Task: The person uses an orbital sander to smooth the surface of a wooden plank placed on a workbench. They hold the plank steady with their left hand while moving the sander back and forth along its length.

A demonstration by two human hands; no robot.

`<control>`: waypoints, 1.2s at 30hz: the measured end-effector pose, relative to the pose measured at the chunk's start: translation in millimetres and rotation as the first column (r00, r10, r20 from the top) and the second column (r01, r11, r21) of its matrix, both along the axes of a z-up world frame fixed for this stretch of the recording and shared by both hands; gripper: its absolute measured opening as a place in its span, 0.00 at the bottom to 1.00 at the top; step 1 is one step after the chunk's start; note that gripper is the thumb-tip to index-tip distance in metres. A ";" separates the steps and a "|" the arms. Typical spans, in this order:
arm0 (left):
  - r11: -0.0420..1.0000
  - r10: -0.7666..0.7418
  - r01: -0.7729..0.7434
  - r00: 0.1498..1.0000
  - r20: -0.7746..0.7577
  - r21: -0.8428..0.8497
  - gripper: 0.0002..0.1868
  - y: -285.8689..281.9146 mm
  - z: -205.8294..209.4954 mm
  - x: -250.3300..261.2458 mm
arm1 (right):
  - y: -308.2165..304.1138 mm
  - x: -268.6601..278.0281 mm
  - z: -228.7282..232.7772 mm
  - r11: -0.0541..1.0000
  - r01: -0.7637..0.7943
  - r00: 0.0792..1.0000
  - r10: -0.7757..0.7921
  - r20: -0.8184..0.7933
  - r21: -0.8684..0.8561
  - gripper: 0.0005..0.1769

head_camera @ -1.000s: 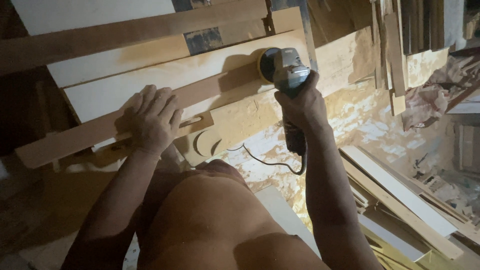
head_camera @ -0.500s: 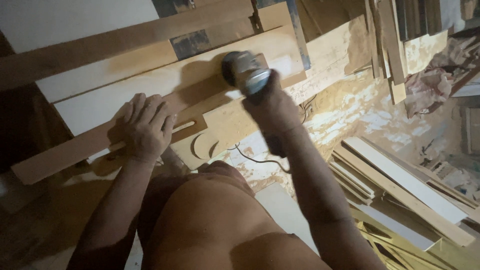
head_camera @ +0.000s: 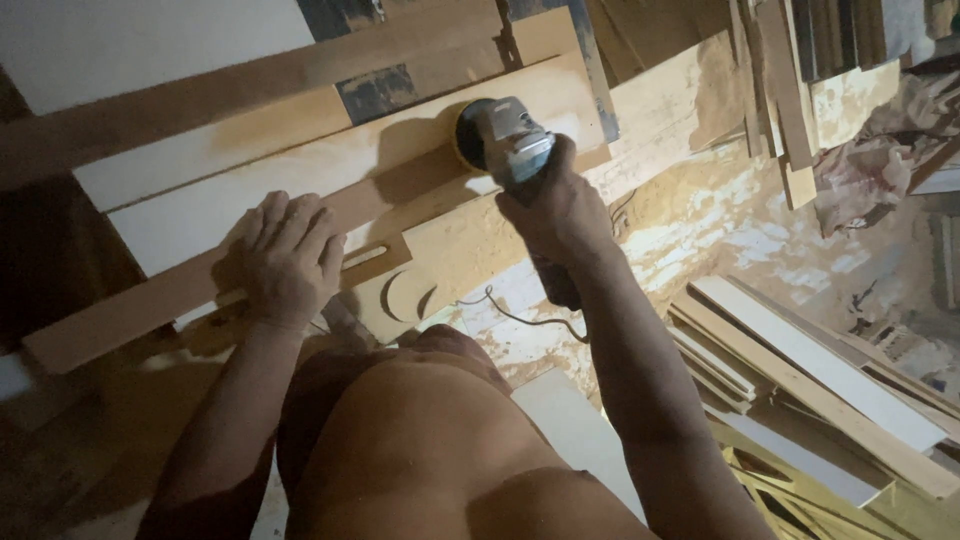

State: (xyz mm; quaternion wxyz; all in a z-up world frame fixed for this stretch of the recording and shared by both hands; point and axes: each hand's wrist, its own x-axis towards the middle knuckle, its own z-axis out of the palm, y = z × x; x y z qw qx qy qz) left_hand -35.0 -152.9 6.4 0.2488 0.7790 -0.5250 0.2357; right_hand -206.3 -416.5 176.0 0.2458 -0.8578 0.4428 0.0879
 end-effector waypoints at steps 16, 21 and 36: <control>0.992 -0.043 0.037 0.998 0.050 0.117 0.10 2.6 18.0 8.5 | 3.9 -3.1 -10.3 0.998 -0.065 0.998 0.064 -0.021 -0.024 0.43; 0.996 -0.062 0.060 0.998 0.020 0.071 0.07 6.3 19.1 3.9 | 37.2 10.4 -18.7 0.989 -0.146 0.989 0.145 0.027 0.011 0.47; 0.997 -0.048 0.048 0.999 0.000 0.063 0.07 0.8 24.6 -0.8 | -33.1 -15.9 -19.0 0.995 0.039 0.998 -0.035 0.042 -0.093 0.43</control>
